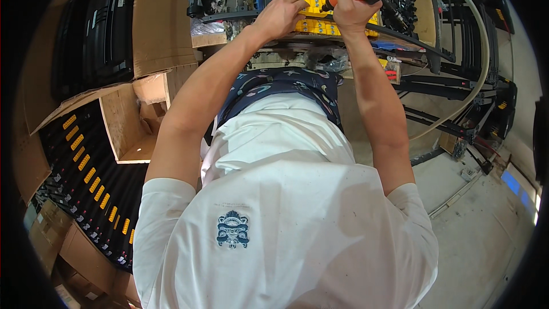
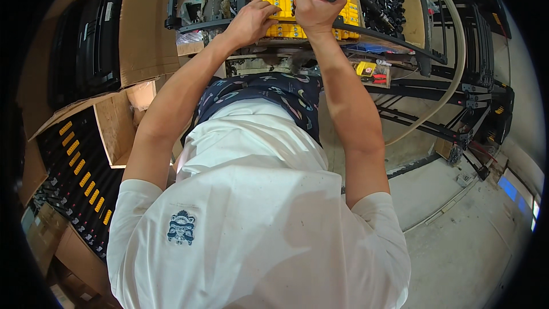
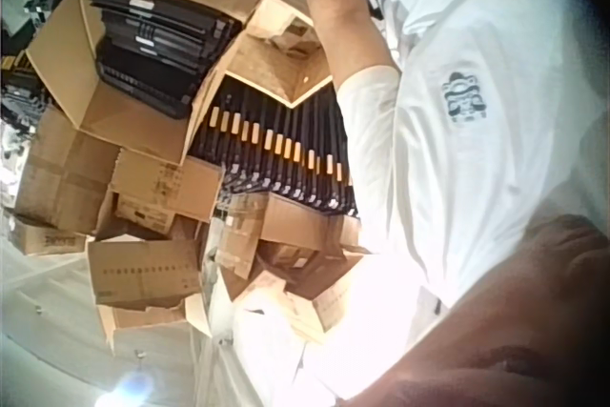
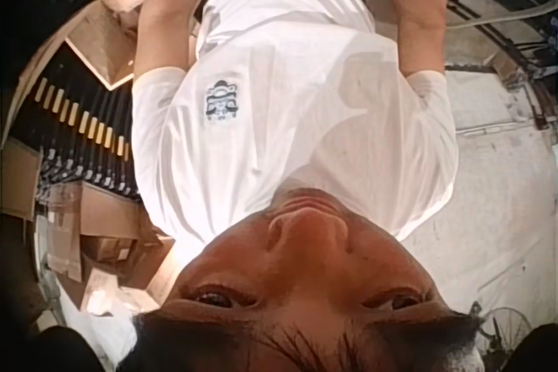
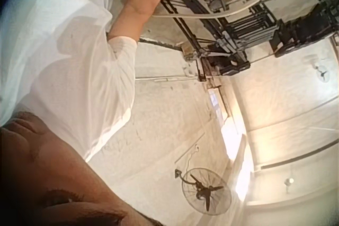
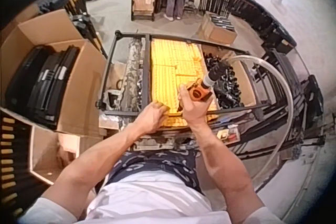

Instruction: Assembling electronic units by screwing components together and packing them into boxes.

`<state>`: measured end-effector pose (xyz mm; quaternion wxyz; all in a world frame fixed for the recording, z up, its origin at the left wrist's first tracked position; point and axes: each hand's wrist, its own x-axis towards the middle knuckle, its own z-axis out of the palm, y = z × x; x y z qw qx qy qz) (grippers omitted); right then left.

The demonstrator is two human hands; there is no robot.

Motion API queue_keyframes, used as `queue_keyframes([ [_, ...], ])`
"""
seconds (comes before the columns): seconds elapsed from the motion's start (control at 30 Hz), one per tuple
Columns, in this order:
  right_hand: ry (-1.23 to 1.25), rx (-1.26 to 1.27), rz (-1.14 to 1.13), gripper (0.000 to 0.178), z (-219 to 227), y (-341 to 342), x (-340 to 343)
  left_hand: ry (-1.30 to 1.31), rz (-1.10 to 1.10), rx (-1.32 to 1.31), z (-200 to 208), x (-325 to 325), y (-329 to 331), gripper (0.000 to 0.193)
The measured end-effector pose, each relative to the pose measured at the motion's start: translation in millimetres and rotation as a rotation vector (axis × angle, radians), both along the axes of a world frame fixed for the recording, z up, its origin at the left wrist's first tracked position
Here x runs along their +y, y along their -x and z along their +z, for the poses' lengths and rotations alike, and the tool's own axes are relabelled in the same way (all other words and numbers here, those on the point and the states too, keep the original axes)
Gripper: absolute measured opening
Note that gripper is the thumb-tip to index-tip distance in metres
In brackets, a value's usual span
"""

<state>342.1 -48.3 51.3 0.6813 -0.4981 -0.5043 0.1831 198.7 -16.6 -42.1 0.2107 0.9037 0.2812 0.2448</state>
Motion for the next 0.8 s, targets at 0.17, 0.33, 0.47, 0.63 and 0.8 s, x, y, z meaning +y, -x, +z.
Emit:
queue_keyframes([
  [0.17,0.005,0.012,0.009,0.013,3,2,-4,0.002,-0.007,0.005,-2,0,1,0.027],
  [0.33,-0.325,0.525,0.322,0.012,-10,-7,10,0.0,-0.019,-0.066,-1,2,-2,0.027],
  [0.47,-0.09,0.077,0.152,0.01,19,-4,6,0.015,-0.035,-0.035,-3,5,0,0.026],
  [0.63,-0.085,0.192,0.164,0.01,-1,8,6,0.078,-0.039,-0.012,2,1,2,0.025],
  [0.8,-0.144,0.317,0.2,0.01,1,12,18,0.028,-0.055,-0.037,0,6,0,0.024],
])
